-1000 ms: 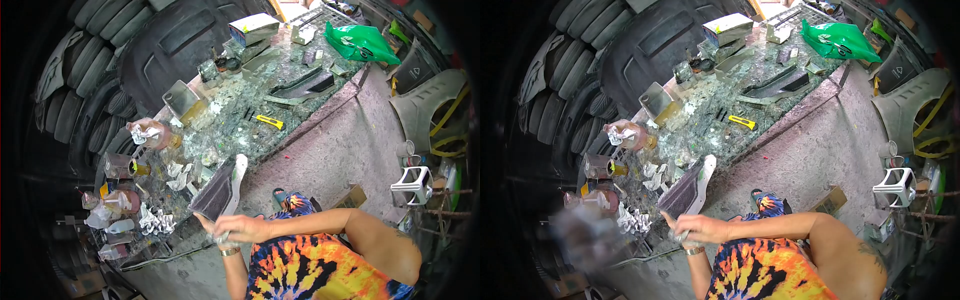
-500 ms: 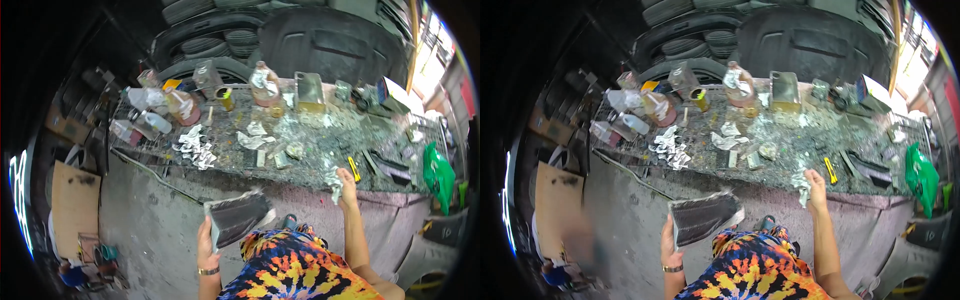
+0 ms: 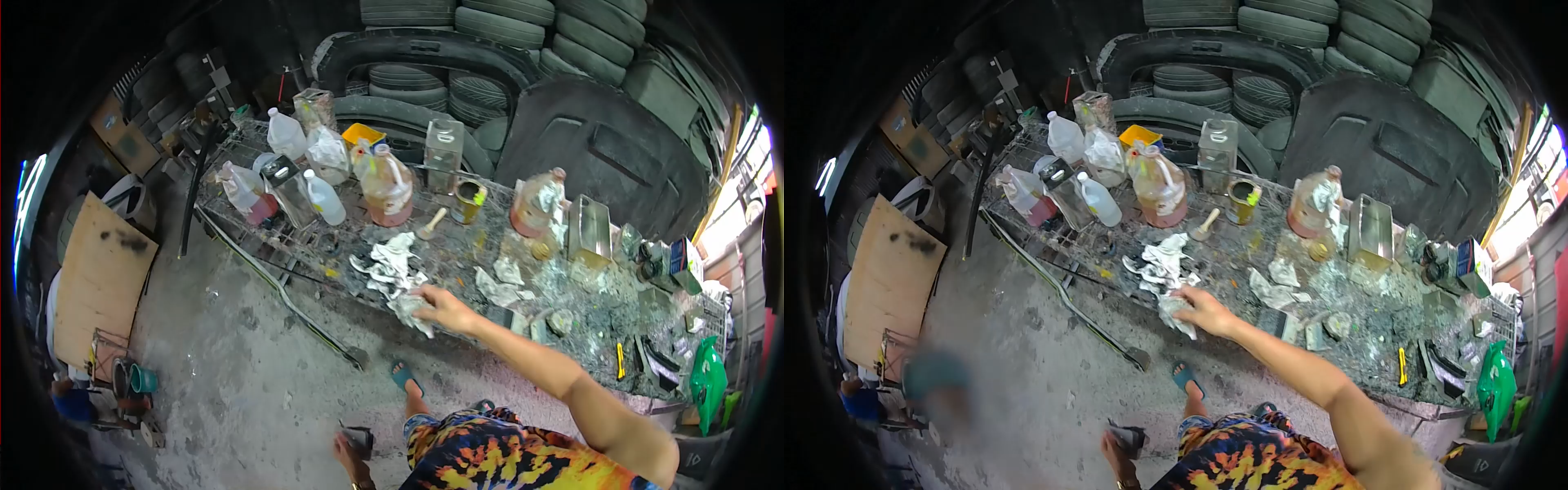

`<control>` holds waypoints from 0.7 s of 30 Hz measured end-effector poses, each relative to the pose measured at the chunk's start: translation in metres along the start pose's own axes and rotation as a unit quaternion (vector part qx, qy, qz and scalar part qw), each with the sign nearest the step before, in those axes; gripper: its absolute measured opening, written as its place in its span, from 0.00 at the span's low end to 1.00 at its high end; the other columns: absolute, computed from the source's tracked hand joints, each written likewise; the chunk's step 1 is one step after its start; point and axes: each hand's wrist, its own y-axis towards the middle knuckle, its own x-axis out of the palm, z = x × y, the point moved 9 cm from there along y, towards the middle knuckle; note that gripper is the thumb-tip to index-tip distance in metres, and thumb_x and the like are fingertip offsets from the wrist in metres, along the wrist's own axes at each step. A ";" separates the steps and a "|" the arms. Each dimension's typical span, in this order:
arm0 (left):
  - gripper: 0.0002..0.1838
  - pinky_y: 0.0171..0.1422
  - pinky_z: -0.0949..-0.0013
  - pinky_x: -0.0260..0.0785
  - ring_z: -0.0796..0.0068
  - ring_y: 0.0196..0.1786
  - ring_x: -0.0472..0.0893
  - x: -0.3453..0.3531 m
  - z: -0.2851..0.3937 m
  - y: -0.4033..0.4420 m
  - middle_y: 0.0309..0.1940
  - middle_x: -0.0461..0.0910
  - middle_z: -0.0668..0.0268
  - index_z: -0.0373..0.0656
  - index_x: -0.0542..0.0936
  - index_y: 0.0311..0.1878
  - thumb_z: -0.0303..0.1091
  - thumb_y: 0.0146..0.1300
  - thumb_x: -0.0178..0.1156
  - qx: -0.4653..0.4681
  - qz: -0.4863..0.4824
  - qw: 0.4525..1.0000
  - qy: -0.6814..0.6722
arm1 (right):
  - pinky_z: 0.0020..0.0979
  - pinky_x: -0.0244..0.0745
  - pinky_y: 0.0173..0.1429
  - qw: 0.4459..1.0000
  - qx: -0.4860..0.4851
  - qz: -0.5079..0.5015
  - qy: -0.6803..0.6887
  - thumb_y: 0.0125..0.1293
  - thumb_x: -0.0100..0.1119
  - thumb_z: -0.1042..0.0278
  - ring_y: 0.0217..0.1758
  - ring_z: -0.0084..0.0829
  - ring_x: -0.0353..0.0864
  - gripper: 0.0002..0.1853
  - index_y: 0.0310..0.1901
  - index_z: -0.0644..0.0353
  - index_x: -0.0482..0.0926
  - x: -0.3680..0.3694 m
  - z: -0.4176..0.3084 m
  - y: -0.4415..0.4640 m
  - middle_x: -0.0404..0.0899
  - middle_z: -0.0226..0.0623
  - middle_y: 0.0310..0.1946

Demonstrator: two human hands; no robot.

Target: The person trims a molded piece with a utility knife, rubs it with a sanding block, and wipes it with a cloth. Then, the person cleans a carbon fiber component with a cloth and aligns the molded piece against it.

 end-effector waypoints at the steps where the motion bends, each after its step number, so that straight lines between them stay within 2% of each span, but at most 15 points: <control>1: 0.28 0.56 0.66 0.66 0.71 0.49 0.74 -0.021 -0.014 0.011 0.48 0.75 0.62 0.34 0.72 0.57 0.54 0.72 0.51 -0.040 0.048 0.998 0.028 | 0.32 0.70 0.57 0.999 -0.001 -0.023 -0.029 0.61 0.63 0.67 0.51 0.31 0.77 0.20 0.53 0.65 0.74 0.012 -0.023 0.044 0.78 0.44 0.45; 2: 0.32 0.56 0.65 0.67 0.70 0.49 0.74 -0.032 -0.021 0.026 0.47 0.75 0.61 0.33 0.72 0.58 0.57 0.69 0.54 -0.080 0.095 0.991 0.056 | 0.36 0.70 0.58 0.988 -0.118 -0.005 -0.100 0.59 0.60 0.71 0.52 0.39 0.78 0.20 0.54 0.65 0.73 0.021 -0.058 0.088 0.78 0.47 0.46; 3: 0.32 0.56 0.64 0.67 0.70 0.49 0.74 -0.042 -0.024 0.037 0.47 0.75 0.61 0.33 0.72 0.58 0.57 0.69 0.54 -0.098 0.114 0.986 0.070 | 0.39 0.70 0.60 0.972 -0.191 0.003 -0.139 0.58 0.58 0.73 0.54 0.47 0.77 0.20 0.54 0.65 0.73 0.030 -0.089 0.131 0.78 0.50 0.48; 4: 0.32 0.56 0.64 0.67 0.69 0.49 0.74 -0.046 -0.025 0.045 0.47 0.75 0.60 0.33 0.72 0.58 0.57 0.69 0.54 -0.106 0.112 0.985 0.078 | 0.41 0.70 0.60 0.951 -0.265 0.019 -0.156 0.58 0.56 0.74 0.55 0.51 0.76 0.19 0.53 0.66 0.73 0.039 -0.115 0.175 0.77 0.52 0.48; 5: 0.32 0.56 0.64 0.67 0.69 0.49 0.74 -0.047 -0.026 0.054 0.48 0.75 0.60 0.33 0.72 0.58 0.56 0.69 0.54 -0.110 0.109 0.984 0.086 | 0.43 0.70 0.59 0.947 -0.257 0.028 -0.190 0.59 0.55 0.74 0.55 0.55 0.75 0.17 0.51 0.67 0.73 0.046 -0.136 0.217 0.77 0.53 0.48; 7: 0.32 0.57 0.63 0.67 0.68 0.50 0.74 -0.049 -0.024 0.069 0.48 0.75 0.60 0.33 0.72 0.59 0.56 0.68 0.54 -0.116 0.099 0.984 0.096 | 0.45 0.71 0.58 0.901 -0.334 0.090 -0.262 0.61 0.55 0.75 0.53 0.55 0.74 0.16 0.51 0.65 0.72 0.057 -0.170 0.296 0.74 0.53 0.48; 8: 0.32 0.57 0.63 0.66 0.68 0.50 0.74 -0.050 -0.021 0.076 0.49 0.75 0.59 0.33 0.72 0.59 0.56 0.68 0.54 -0.118 0.093 0.983 0.101 | 0.46 0.71 0.58 0.901 -0.307 0.087 -0.293 0.62 0.54 0.75 0.54 0.55 0.74 0.17 0.53 0.63 0.71 0.060 -0.194 0.323 0.74 0.53 0.48; 11: 0.32 0.58 0.62 0.66 0.66 0.51 0.74 -0.050 -0.012 0.087 0.50 0.75 0.59 0.33 0.71 0.59 0.55 0.68 0.53 -0.129 0.079 0.983 0.109 | 0.46 0.71 0.59 0.878 -0.330 0.130 -0.322 0.60 0.57 0.72 0.55 0.55 0.74 0.19 0.54 0.61 0.72 0.071 -0.214 0.404 0.74 0.52 0.51; 13: 0.32 0.59 0.62 0.66 0.66 0.52 0.74 -0.049 -0.006 0.092 0.50 0.74 0.58 0.33 0.71 0.59 0.55 0.68 0.53 -0.134 0.067 0.982 0.115 | 0.46 0.71 0.61 0.838 -0.294 0.220 -0.403 0.57 0.61 0.67 0.57 0.54 0.74 0.23 0.56 0.59 0.72 0.071 -0.229 0.412 0.74 0.52 0.54; 15: 0.32 0.59 0.61 0.66 0.65 0.52 0.74 -0.042 0.001 0.098 0.51 0.74 0.58 0.33 0.71 0.60 0.54 0.67 0.53 -0.134 0.045 0.982 0.125 | 0.43 0.71 0.62 0.875 -0.312 0.170 -0.329 0.55 0.63 0.63 0.59 0.51 0.75 0.25 0.55 0.59 0.73 0.088 -0.230 0.412 0.74 0.51 0.57; 16: 0.32 0.59 0.61 0.66 0.65 0.53 0.74 -0.034 0.006 0.102 0.51 0.74 0.58 0.33 0.71 0.60 0.54 0.67 0.53 -0.131 0.031 0.982 0.132 | 0.44 0.73 0.58 0.912 -0.296 0.112 -0.259 0.56 0.63 0.64 0.56 0.49 0.76 0.22 0.53 0.57 0.74 0.099 -0.230 0.397 0.76 0.48 0.50; 17: 0.32 0.60 0.61 0.66 0.64 0.53 0.74 -0.024 0.011 0.106 0.51 0.74 0.57 0.33 0.71 0.60 0.54 0.67 0.53 -0.129 0.009 0.982 0.138 | 0.44 0.73 0.57 0.935 -0.291 0.025 -0.199 0.56 0.62 0.64 0.54 0.49 0.77 0.21 0.52 0.57 0.75 0.114 -0.230 0.375 0.77 0.48 0.48; 19: 0.32 0.60 0.60 0.66 0.63 0.53 0.74 0.009 0.028 0.118 0.52 0.74 0.57 0.33 0.71 0.60 0.53 0.67 0.53 -0.113 -0.044 0.981 0.153 | 0.46 0.73 0.55 0.948 -0.247 -0.045 -0.195 0.56 0.61 0.66 0.53 0.50 0.77 0.20 0.52 0.59 0.75 0.117 -0.237 0.299 0.77 0.50 0.49; 20: 0.32 0.61 0.60 0.65 0.63 0.54 0.73 0.029 0.036 0.121 0.52 0.74 0.57 0.33 0.71 0.60 0.53 0.67 0.53 -0.108 -0.076 0.978 0.162 | 0.47 0.73 0.53 0.910 -0.378 0.017 -0.168 0.58 0.59 0.67 0.51 0.51 0.78 0.21 0.54 0.62 0.74 0.121 -0.223 0.268 0.78 0.51 0.48; 21: 0.32 0.61 0.60 0.65 0.63 0.54 0.73 0.052 0.047 0.125 0.53 0.74 0.57 0.33 0.71 0.61 0.53 0.66 0.52 -0.100 -0.110 0.974 0.170 | 0.47 0.73 0.52 0.953 -0.260 -0.066 -0.140 0.59 0.60 0.66 0.49 0.51 0.78 0.22 0.55 0.64 0.73 0.128 -0.192 0.245 0.79 0.52 0.46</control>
